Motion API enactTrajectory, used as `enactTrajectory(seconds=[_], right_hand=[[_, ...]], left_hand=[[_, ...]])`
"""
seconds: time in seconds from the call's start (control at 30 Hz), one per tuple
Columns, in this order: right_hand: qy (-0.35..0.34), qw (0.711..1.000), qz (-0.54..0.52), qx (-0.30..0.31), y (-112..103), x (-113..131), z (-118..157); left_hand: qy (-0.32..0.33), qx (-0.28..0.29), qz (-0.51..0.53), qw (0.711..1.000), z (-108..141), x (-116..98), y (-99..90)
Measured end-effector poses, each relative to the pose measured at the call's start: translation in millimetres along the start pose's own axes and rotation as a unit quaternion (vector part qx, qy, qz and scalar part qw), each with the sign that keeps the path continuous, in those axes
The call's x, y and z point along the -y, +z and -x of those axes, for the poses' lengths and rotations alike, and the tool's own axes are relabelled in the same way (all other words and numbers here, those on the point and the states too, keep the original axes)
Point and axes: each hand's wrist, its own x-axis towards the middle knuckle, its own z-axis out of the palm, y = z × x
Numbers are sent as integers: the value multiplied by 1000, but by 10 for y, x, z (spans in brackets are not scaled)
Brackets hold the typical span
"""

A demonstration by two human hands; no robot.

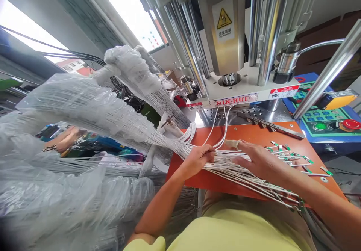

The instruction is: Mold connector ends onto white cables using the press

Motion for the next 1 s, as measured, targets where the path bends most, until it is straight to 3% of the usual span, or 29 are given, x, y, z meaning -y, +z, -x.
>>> enactTrajectory(seconds=[0.1,0.2,0.33,0.43,0.57,0.73,0.83,1.0], right_hand=[[36,994,-81,64,111,-85,-213],[30,990,-136,39,163,-179,-375],[-31,983,-181,22,-30,-26,-437],[-53,989,-139,14,-147,134,-430],[-41,997,-65,8,-45,195,-446],[-62,995,-5,-72,17,347,-470],[-66,995,66,-23,-103,344,-505],[-82,978,192,-22,-275,181,-392]], left_hand=[[0,-21,53,998,-81,10,6],[19,-45,86,995,-133,5,-6],[35,-87,138,986,-180,-4,-43],[53,-117,139,982,-209,-21,-70],[115,-152,55,980,-168,-125,-116],[183,-194,22,964,6,-243,-208],[168,-223,4,960,71,-174,-199],[173,-164,-56,970,102,-13,-86]])
